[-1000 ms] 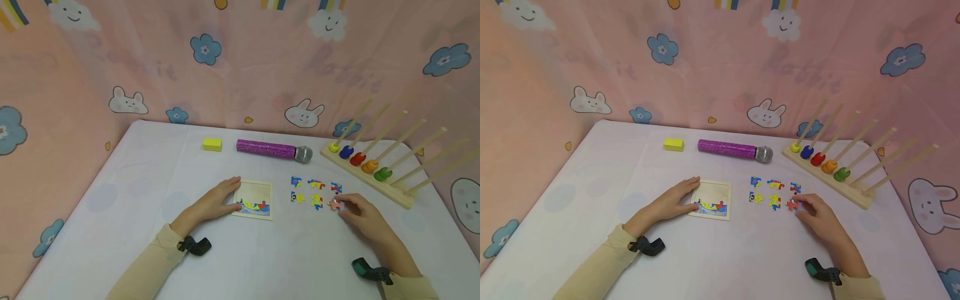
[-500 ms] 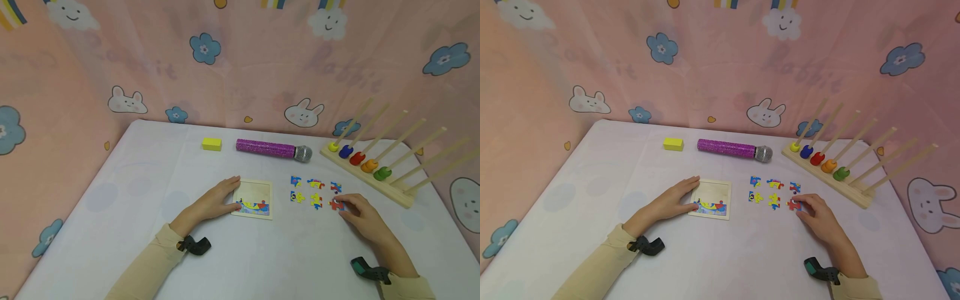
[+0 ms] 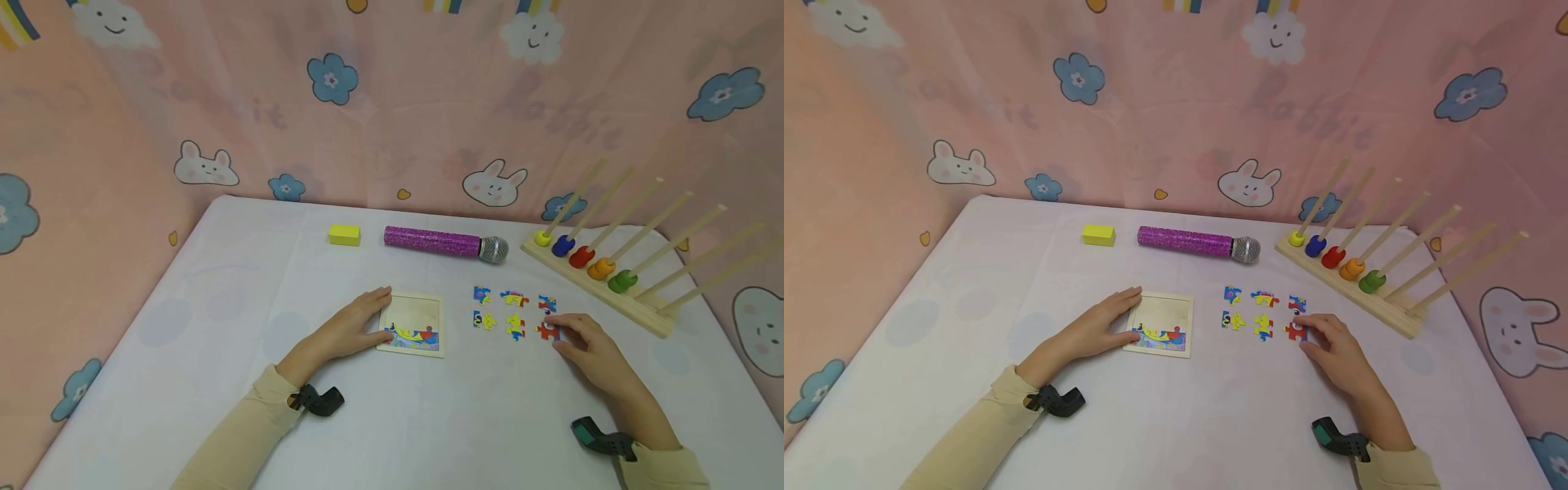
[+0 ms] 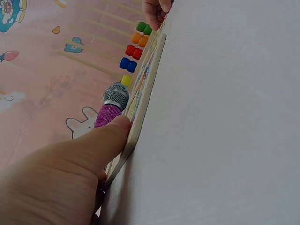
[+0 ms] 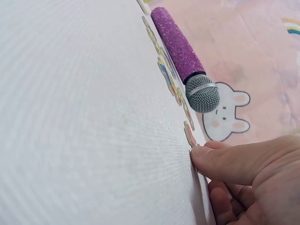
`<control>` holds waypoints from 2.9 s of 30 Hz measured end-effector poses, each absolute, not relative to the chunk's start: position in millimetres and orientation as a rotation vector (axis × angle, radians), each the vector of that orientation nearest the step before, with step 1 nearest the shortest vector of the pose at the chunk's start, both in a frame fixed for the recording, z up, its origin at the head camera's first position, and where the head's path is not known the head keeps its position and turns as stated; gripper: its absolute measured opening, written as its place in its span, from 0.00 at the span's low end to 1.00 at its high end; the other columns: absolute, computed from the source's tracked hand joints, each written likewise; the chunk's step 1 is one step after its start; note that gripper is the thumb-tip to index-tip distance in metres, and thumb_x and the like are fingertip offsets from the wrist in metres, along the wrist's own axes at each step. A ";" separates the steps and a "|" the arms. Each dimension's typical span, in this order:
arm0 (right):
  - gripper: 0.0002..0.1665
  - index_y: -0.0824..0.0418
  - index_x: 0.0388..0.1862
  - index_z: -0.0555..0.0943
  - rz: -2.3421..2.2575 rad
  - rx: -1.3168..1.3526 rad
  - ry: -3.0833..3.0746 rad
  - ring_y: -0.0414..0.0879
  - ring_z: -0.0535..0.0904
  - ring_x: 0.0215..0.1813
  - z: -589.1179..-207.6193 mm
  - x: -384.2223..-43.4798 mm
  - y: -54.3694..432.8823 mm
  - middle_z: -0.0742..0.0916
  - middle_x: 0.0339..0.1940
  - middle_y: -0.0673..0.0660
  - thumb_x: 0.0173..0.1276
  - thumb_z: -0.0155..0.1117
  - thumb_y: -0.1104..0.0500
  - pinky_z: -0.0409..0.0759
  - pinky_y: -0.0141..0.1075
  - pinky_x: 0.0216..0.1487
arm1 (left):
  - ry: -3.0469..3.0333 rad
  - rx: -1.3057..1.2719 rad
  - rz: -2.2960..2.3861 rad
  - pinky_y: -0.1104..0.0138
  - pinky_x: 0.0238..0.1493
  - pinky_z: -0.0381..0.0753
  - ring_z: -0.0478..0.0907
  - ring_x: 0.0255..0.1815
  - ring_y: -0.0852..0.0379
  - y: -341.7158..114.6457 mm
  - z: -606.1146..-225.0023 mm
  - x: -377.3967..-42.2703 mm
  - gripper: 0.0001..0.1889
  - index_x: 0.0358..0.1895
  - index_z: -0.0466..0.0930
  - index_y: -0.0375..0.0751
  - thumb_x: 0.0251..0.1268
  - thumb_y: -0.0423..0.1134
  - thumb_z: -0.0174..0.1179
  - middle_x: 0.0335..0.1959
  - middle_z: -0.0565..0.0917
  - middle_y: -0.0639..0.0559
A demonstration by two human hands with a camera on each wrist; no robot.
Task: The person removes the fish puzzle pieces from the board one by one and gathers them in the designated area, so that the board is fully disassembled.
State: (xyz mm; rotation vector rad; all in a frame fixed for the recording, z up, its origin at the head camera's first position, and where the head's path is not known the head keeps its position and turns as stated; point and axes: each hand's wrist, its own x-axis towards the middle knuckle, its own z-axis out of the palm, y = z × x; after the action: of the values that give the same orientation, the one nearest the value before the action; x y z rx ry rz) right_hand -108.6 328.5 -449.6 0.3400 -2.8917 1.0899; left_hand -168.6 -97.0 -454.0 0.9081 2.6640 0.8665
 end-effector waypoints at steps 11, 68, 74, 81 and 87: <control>0.28 0.68 0.62 0.70 1.139 0.235 -2.864 0.14 0.59 0.51 -445.5 -105.7 324.7 0.77 0.58 0.66 0.67 0.63 0.56 0.56 0.04 0.49 | 2.669 0.926 0.868 0.58 0.77 0.50 0.51 0.76 0.50 -98.0 -455.5 -168.1 0.39 0.71 0.59 0.35 0.62 0.52 0.61 0.76 0.56 0.47; 0.25 0.64 0.59 0.74 1.487 0.778 -2.876 0.46 0.79 0.46 -429.3 -131.4 116.5 0.82 0.52 0.57 0.63 0.65 0.63 0.82 0.37 0.51 | 2.642 0.989 0.828 0.58 0.76 0.53 0.53 0.76 0.50 -110.8 -452.4 -150.2 0.38 0.71 0.60 0.39 0.63 0.53 0.60 0.75 0.58 0.50; 0.24 0.63 0.57 0.77 1.398 0.692 -2.897 0.43 0.76 0.46 -438.5 -128.4 103.5 0.81 0.50 0.55 0.60 0.66 0.63 0.80 0.34 0.50 | 2.642 1.020 0.912 0.56 0.75 0.54 0.55 0.75 0.48 -111.2 -456.8 -150.2 0.37 0.70 0.62 0.38 0.62 0.51 0.62 0.74 0.60 0.50; 0.25 0.64 0.56 0.78 1.298 0.618 -2.930 0.42 0.73 0.46 -441.6 -123.7 97.4 0.76 0.47 0.54 0.58 0.69 0.63 0.78 0.39 0.51 | 2.637 1.022 0.920 0.56 0.75 0.54 0.55 0.75 0.48 -111.9 -457.1 -150.9 0.37 0.70 0.62 0.37 0.61 0.52 0.63 0.73 0.61 0.49; 0.24 0.63 0.54 0.78 1.293 0.601 -2.946 0.41 0.72 0.44 -441.9 -126.1 96.4 0.75 0.45 0.54 0.57 0.70 0.64 0.77 0.35 0.48 | 2.651 1.031 0.903 0.58 0.76 0.54 0.55 0.75 0.51 -112.5 -458.0 -152.8 0.37 0.70 0.63 0.38 0.61 0.52 0.63 0.73 0.61 0.50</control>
State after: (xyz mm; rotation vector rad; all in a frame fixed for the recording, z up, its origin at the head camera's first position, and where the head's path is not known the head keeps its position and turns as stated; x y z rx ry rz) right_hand -126.1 96.4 -441.9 0.6013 -2.9465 1.2926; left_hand -152.8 -112.5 -458.0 1.0311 2.6513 0.9027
